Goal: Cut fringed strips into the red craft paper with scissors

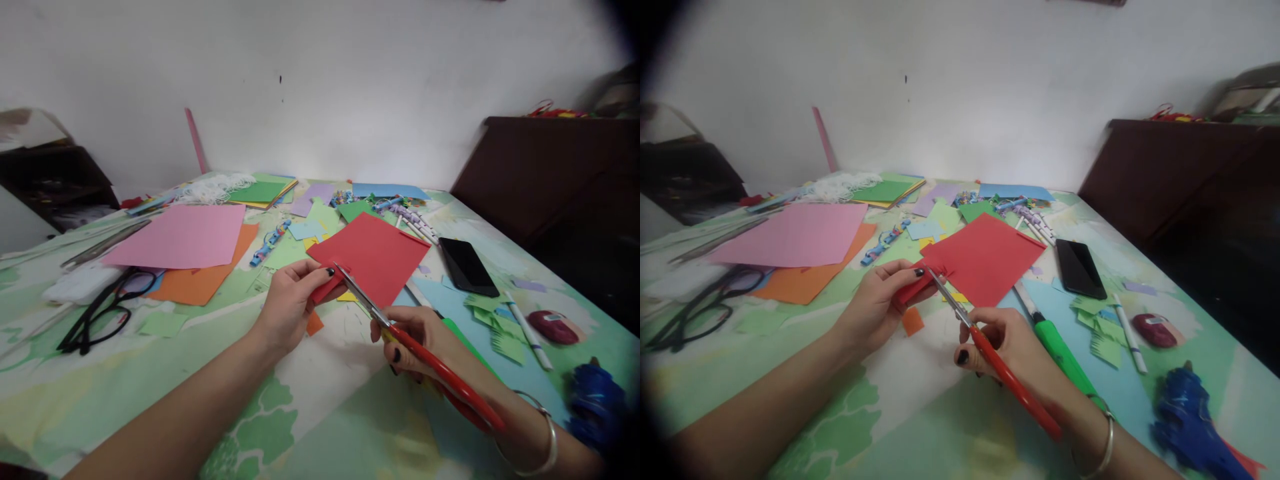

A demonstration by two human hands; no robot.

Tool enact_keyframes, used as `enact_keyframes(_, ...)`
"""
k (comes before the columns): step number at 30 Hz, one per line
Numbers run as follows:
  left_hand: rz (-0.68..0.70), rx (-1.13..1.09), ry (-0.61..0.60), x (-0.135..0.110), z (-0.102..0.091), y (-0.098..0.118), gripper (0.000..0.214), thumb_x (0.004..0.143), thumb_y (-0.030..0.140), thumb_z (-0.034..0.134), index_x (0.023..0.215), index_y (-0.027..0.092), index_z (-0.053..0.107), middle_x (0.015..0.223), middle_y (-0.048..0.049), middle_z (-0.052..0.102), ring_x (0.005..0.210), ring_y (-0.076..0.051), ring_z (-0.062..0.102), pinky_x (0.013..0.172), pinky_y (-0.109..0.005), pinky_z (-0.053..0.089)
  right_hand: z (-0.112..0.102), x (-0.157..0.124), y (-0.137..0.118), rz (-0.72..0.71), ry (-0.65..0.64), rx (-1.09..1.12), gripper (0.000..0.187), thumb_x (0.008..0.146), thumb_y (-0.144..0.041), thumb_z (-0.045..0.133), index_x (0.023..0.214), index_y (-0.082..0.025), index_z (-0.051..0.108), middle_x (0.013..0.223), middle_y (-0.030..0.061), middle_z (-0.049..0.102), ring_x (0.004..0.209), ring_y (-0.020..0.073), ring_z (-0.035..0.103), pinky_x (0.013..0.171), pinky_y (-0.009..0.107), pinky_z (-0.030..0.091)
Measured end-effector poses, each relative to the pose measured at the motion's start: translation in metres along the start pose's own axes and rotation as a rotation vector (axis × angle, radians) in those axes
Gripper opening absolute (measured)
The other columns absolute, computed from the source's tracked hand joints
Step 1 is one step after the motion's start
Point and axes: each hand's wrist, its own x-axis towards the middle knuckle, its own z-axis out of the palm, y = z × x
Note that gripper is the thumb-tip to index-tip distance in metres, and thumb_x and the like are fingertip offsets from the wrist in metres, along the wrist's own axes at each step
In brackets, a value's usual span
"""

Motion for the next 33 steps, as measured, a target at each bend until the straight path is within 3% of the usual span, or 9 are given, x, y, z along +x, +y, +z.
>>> enact_keyframes(14,-0.008,0.002,0.02,0.0003,0.0003,0.0009,0.012,0.07,0.014,0.069,0.062,0.012,0.061,0.072,-0.0048,0.071,0.075,-0.018,0.07,0.074,-0.029,0.056,-0.0003,0.0008,0.0015,0.002,0.01,-0.016,0.049,0.062,-0.058,0.074,0.075,-0.015,0.055,0.053,-0.0052,0.042,0.042,0.0062,0.033,0.037,0.018,0.025)
enact_keyframes(33,-0.017,-0.021,-0.004,0.0011,-0.0013,-0.0002,0.01,0.071,0.015,0.071,0.065,0.012,0.063,0.078,-0.0064,0.073,0.083,-0.02,0.07,0.077,-0.028,0.056,0.0019,0.0023,0.0018,0.03,0.06,-0.018,0.037,0.061,-0.042,0.078,0.068,-0.016,0.053,0.052,-0.0058,0.042,0.042,0.0057,0.032,0.034,0.017,0.024)
